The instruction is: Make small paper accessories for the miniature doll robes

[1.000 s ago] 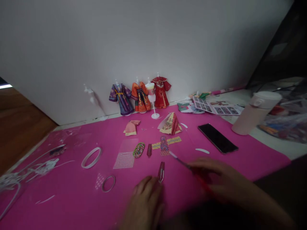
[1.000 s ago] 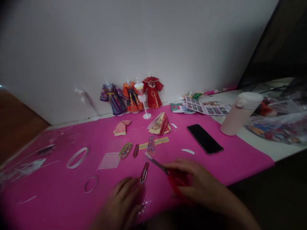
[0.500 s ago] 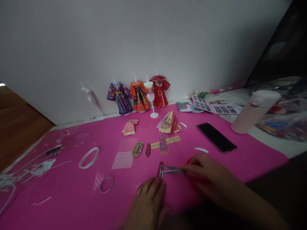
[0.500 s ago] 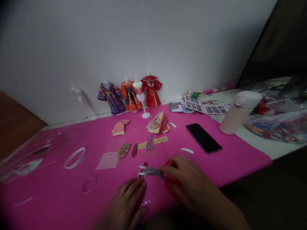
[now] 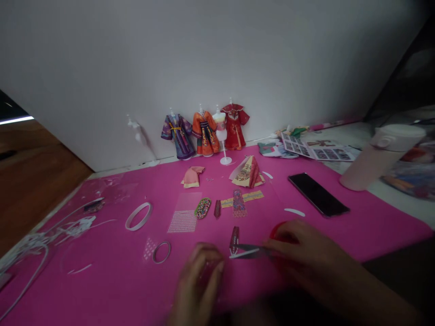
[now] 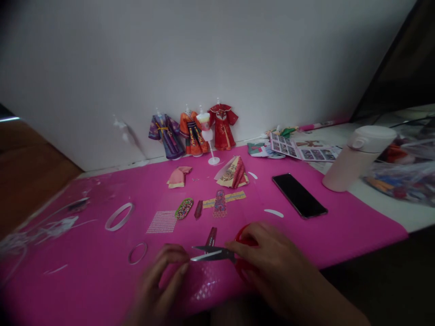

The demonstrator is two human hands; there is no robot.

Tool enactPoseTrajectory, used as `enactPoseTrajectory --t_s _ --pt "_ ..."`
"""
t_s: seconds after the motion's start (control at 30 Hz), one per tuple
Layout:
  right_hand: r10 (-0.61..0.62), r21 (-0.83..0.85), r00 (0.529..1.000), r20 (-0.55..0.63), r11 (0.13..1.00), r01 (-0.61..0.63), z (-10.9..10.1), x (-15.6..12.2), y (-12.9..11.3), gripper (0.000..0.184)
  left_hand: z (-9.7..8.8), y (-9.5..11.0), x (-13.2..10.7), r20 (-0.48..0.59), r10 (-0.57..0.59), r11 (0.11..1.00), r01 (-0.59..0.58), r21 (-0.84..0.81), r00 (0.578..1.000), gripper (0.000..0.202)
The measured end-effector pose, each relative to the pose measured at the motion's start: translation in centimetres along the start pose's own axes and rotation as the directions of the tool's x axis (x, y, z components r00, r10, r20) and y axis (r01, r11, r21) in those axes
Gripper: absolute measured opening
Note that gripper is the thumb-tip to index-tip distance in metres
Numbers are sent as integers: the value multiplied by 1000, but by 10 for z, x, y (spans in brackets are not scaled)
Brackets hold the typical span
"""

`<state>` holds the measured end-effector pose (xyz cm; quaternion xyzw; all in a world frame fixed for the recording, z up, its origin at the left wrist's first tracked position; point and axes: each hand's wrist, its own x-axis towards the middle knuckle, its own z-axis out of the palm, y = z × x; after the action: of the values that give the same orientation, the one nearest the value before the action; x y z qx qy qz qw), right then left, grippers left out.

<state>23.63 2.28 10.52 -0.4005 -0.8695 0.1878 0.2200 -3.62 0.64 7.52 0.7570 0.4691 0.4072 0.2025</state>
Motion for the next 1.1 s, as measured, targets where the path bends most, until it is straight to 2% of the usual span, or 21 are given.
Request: enactPoseTrajectory --t_s 0.03,0.1,0.17,0.27,0.4,0.6,0.87,1.1 --pt "-2 -5 1000 3 1000 2 -1 0 -3 41 -6 2 2 -53 -35 999 33 -36 998 13" --pt "-1 -3 1000 13 1000 1 -3 0 -9 40 -17 7 5 -83 -46 997 41 -58 996 14" --pt "8 1 999 33 1000 -8 -3 0 -13 38 -27 16 9 -43 -20 999 18 -43 999 14" --pt "19 -8 998 54 1000 -19 -2 0 -17 40 -34 30 15 79 25 999 -28 25 997 15" --pt "2 -31 998 66 1000 0 0 0 -21 47 -30 36 21 170 82 984 -107 143 982 17" --pt "-23 -18 1000 15 1000 24 -1 0 -27 38 -23 33 24 261 75 959 -142 246 962 17" --pt "14 -7 999 41 1000 -14 0 -2 -28 54 -23 36 27 297 67 945 -156 287 953 17" --pt "23 3 998 54 1000 -24 -2 1 -32 52 -25 33 29 387 50 948 -166 273 921 23"
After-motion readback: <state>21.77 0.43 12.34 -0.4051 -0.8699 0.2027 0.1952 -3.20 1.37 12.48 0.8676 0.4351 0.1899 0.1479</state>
